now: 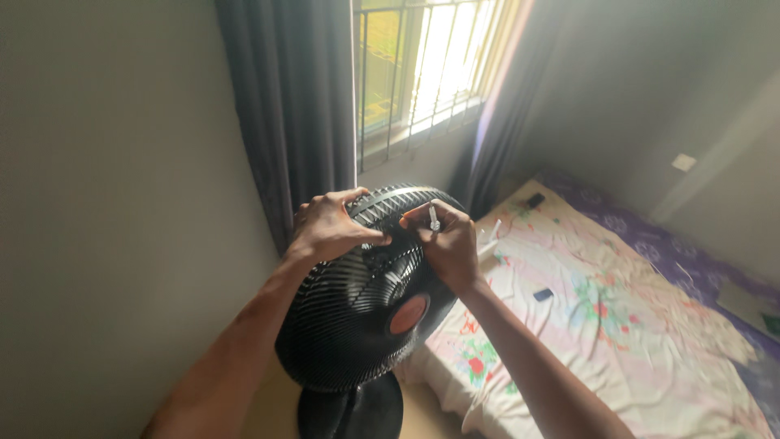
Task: The person assembles a standing fan by attaching the front grille to the fan head using a screwdriver. They tighten screws around the grille, rotate the fan to access different points, and secure the assembly.
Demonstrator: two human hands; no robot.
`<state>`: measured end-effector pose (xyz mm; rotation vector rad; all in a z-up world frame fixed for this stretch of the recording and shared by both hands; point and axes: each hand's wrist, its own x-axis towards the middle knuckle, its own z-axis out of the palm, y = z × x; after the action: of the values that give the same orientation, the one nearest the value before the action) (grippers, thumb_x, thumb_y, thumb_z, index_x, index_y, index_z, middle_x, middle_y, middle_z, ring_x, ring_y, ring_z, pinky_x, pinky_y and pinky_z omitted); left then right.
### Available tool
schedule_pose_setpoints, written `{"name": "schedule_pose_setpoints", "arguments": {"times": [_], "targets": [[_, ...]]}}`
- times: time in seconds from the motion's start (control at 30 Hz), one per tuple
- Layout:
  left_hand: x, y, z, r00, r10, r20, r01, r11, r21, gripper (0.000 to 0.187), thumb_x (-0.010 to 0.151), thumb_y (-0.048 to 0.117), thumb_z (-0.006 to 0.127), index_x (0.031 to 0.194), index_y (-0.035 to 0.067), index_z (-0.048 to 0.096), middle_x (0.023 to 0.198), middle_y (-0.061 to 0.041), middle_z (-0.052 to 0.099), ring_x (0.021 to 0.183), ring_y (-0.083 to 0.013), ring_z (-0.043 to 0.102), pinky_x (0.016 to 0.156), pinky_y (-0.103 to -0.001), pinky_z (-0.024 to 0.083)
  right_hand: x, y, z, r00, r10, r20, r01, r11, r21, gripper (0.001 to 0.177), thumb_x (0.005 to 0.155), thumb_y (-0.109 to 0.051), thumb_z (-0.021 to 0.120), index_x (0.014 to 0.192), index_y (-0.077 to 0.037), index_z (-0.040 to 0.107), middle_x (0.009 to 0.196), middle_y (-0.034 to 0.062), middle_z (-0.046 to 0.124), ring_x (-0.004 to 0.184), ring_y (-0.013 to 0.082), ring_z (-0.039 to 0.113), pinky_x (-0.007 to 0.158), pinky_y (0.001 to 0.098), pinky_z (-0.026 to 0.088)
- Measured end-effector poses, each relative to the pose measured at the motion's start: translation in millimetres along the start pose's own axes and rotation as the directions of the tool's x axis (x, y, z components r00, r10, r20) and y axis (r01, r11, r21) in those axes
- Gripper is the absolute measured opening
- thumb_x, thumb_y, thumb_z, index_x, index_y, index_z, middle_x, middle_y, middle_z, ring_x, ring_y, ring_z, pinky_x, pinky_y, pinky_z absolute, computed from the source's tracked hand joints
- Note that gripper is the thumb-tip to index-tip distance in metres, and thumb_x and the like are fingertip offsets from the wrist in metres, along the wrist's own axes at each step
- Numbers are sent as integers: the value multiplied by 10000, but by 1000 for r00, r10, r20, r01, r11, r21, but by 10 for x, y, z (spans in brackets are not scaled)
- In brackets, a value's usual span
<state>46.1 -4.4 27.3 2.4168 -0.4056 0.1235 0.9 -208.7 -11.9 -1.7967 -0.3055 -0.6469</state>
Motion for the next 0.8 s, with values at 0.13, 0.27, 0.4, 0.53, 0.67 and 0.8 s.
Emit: {"name": "schedule_pose_setpoints", "arguments": {"times": [0.13, 0.27, 0.4, 0.53, 0.67, 0.8], "targets": [[210, -39, 19, 997, -61, 43, 61, 998, -1, 889, 473, 532, 872, 1313, 298, 699, 884, -2, 822, 856, -160, 800, 854, -352, 626, 274, 38, 60, 999, -36, 26, 36, 999, -7, 43, 865, -38, 753, 905, -31, 767, 852, 31, 785, 786, 69, 690, 707, 253, 562], [471, -136, 53, 996, -84, 10, 84, 996, -24, 1023, 431, 545, 911, 1369, 241, 640, 923, -48, 820, 932, -186, 791, 960, -347, 578, 562, 76, 110, 993, -64, 104, 62, 998, 23, 61, 880, -63, 746, 939, -59, 762, 860, 26, 785, 799, 74, 717, 715, 257, 577], [667, -222, 80, 997, -77, -11, 77, 997, 26, 1033, 430, 583, 922, 1366, 232, 660, 1005, -93, 799, 1006, -226, 759, 1001, -379, 550, 800, 95, 139, 971, -173, 163, 198, 968, -155, 106, 839, -75, 769, 942, -63, 791, 873, 67, 797, 813, 151, 778, 740, 298, 583], [833, -241, 125, 997, -77, -3, 77, 997, 23, 1047, 392, 617, 909, 1342, 239, 681, 1008, -61, 821, 1024, -216, 756, 1030, -375, 516, 1010, 139, 147, 940, -245, 237, 291, 940, -179, 118, 861, -90, 746, 969, -65, 787, 902, 89, 799, 854, 192, 796, 763, 319, 594], [956, -277, 107, 987, -156, 37, 155, 988, 26, 1113, 356, 616, 902, 1379, 257, 646, 938, -88, 793, 971, -222, 782, 936, -374, 600, 1177, 197, 166, 919, -209, 334, 276, 947, -167, 109, 896, -78, 711, 981, -64, 777, 904, 97, 797, 870, 200, 802, 780, 322, 604], [1084, -279, 82, 990, -135, 40, 134, 990, 34, 1110, 363, 620, 912, 1377, 256, 650, 940, -78, 778, 975, -221, 766, 937, -388, 590, 1341, 236, 211, 906, -237, 350, 316, 930, -189, 94, 872, -76, 727, 944, -62, 785, 886, 110, 784, 844, 214, 779, 764, 342, 594]]}}
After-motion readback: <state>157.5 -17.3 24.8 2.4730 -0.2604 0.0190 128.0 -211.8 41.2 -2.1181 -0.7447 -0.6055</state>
